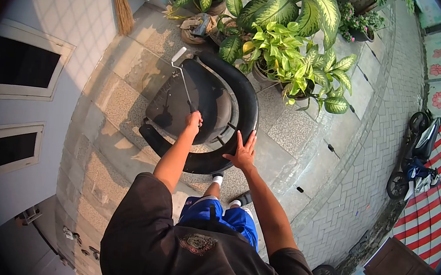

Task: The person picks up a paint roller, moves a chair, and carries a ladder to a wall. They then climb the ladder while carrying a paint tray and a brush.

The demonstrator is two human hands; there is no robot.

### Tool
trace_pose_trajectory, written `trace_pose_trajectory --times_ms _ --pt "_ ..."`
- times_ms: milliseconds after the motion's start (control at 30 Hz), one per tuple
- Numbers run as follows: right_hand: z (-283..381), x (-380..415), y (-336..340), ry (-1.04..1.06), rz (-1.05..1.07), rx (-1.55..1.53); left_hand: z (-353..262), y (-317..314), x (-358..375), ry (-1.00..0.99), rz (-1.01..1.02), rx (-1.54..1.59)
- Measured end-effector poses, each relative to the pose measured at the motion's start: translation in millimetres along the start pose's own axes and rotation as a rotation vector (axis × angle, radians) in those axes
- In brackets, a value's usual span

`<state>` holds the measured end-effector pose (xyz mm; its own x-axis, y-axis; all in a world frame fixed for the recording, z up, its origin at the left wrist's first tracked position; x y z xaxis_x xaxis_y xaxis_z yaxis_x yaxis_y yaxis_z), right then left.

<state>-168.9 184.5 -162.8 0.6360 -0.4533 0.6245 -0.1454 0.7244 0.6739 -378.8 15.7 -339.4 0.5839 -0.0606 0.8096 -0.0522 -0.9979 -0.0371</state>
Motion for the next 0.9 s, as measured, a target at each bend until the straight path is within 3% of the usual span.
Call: trace_pose_trajectory --times_ms 167,267,367,433,467,533,633,733,767,833,900 --pt "-4.1 -4.6 -6.5 0.046 -0.063 -0.025 -55.5 2.3 91.3 -0.227 -0.117 0.006" --pt "-5.3 -1.6 -1.0 0.054 -0.057 -0.02 -75.0 3.7 144.2 -0.421 -0.21 -0.161" --pt "-18.4 -5.0 -5.8 0.084 0.049 0.015 -88.7 -10.3 186.3 -0.715 -0.127 -0.182" --pt "-43.9 -19.4 -16.7 0.278 0.006 -0.315 -91.8 -28.8 225.5 -0.777 -0.05 -0.218" --pt "-54.5 -7.1 -6.4 0.278 -0.009 -0.324 -91.0 -43.8 247.2 -0.824 0.029 -0.254" --pt "-62.2 38.1 12.6 0.389 0.154 -0.614 -79.4 -70.6 290.4 -0.885 0.132 -0.272" --pt "-89.9 105.3 27.6 0.316 0.326 -0.882 -44.2 -120.7 362.5 -0.945 0.373 -0.265" --pt "-104.6 176.0 74.3 0.429 0.315 -1.109 16.1 -164.7 418.2 -0.965 0.58 -0.25" --pt "-116.5 190.8 81.6 0.43 0.284 -1.116 36.8 -178.1 436.2 -1.032 0.602 -0.378" --pt "-141.3 219.6 117.5 0.553 0.052 -1.192 75.2 -206.2 478.0 -1.078 0.662 -0.5" --pt "-168.3 243.4 136.5 0.494 0.004 -1.215 114.2 -232.0 515.1 -1.099 0.726 -0.639"
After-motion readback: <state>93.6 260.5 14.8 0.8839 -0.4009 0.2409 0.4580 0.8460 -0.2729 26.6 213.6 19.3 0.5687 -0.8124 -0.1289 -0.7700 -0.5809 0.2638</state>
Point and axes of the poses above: each hand's wrist, its own x-axis away from the middle knuckle, its own y-axis out of the back of the hand, z = x × y, the point moved 10 cm from there along -x, towards the middle knuckle
